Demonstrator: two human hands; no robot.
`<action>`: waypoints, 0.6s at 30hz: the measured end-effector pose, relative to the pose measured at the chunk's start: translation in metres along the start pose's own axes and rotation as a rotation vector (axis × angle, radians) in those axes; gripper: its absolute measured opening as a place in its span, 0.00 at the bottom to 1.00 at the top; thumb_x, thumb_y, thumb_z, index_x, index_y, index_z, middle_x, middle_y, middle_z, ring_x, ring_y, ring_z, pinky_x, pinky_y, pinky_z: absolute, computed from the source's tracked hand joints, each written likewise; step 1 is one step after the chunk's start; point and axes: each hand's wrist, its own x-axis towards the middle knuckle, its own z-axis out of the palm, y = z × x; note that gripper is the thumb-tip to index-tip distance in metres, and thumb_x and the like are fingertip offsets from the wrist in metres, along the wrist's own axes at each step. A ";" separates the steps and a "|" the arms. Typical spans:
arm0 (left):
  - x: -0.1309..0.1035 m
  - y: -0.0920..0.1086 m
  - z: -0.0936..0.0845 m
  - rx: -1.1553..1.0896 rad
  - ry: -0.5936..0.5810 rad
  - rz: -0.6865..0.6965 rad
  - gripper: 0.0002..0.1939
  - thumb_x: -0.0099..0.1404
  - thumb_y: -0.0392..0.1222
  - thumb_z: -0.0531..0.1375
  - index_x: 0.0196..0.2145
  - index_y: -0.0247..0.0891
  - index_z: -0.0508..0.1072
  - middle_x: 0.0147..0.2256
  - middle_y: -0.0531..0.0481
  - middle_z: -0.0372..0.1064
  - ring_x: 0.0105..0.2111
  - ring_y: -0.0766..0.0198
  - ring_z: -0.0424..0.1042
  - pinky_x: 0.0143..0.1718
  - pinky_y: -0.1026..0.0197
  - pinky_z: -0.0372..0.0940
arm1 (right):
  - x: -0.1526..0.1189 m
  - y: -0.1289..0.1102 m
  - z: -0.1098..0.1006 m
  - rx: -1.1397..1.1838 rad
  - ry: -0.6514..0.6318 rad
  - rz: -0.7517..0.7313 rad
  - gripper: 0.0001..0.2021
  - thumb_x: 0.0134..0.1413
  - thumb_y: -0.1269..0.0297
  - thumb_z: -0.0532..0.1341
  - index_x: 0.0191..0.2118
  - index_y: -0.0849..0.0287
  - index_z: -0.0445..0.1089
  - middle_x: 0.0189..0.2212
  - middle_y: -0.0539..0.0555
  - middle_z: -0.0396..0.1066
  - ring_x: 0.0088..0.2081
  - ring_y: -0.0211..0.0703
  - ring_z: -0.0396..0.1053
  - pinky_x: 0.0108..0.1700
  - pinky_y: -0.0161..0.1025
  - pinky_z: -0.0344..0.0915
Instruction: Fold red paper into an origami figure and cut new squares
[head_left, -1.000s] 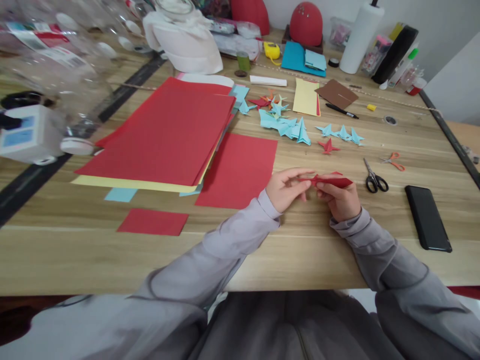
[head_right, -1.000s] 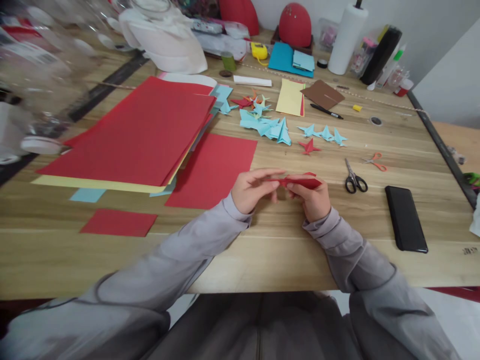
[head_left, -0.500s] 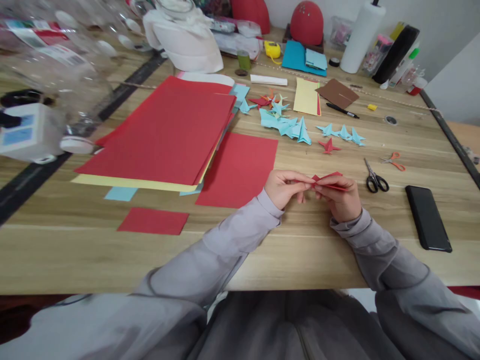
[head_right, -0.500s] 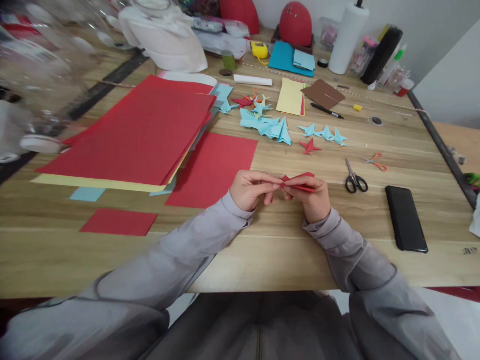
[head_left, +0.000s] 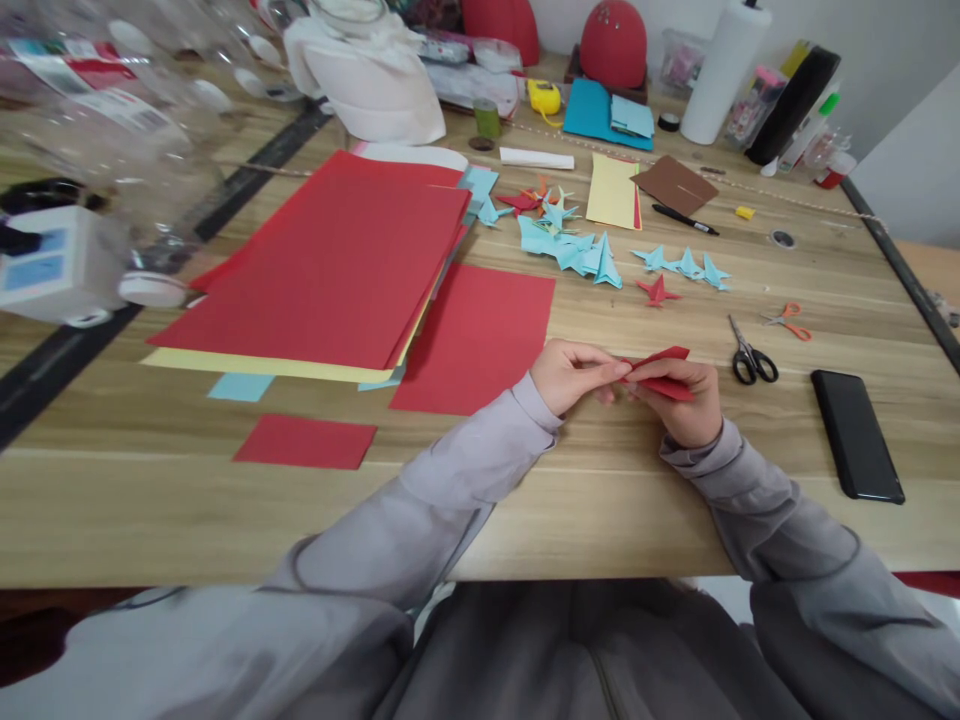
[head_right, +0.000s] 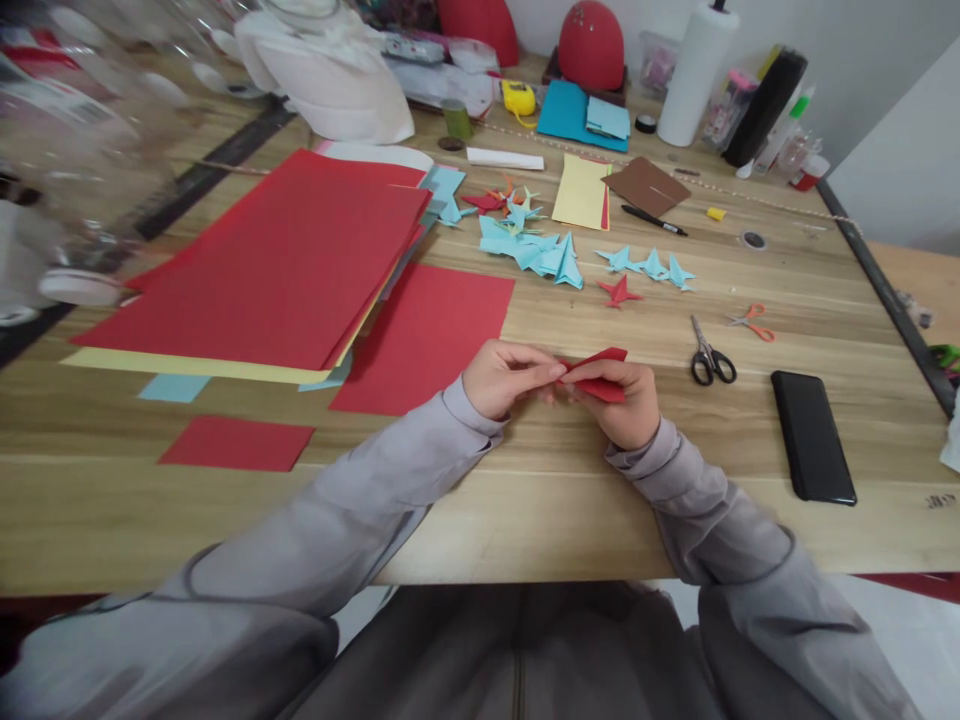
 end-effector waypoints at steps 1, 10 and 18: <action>0.000 0.000 -0.001 0.004 -0.007 0.006 0.20 0.40 0.52 0.73 0.21 0.31 0.77 0.20 0.46 0.73 0.16 0.67 0.69 0.21 0.63 0.69 | 0.000 -0.001 0.001 0.003 0.018 0.008 0.04 0.41 0.64 0.71 0.27 0.53 0.77 0.22 0.49 0.74 0.22 0.38 0.69 0.27 0.38 0.68; -0.001 0.011 -0.006 0.159 -0.035 0.044 0.18 0.36 0.47 0.74 0.21 0.32 0.77 0.19 0.49 0.73 0.16 0.67 0.70 0.21 0.64 0.69 | 0.002 0.003 -0.004 -0.064 0.046 -0.073 0.09 0.37 0.63 0.72 0.28 0.56 0.74 0.25 0.49 0.76 0.24 0.38 0.71 0.28 0.36 0.70; -0.004 0.013 -0.012 0.353 -0.073 0.101 0.12 0.42 0.41 0.73 0.22 0.32 0.76 0.18 0.50 0.70 0.17 0.68 0.70 0.18 0.68 0.63 | -0.001 0.013 -0.007 -0.204 0.038 -0.151 0.05 0.42 0.65 0.70 0.27 0.57 0.74 0.28 0.51 0.78 0.28 0.41 0.73 0.33 0.38 0.71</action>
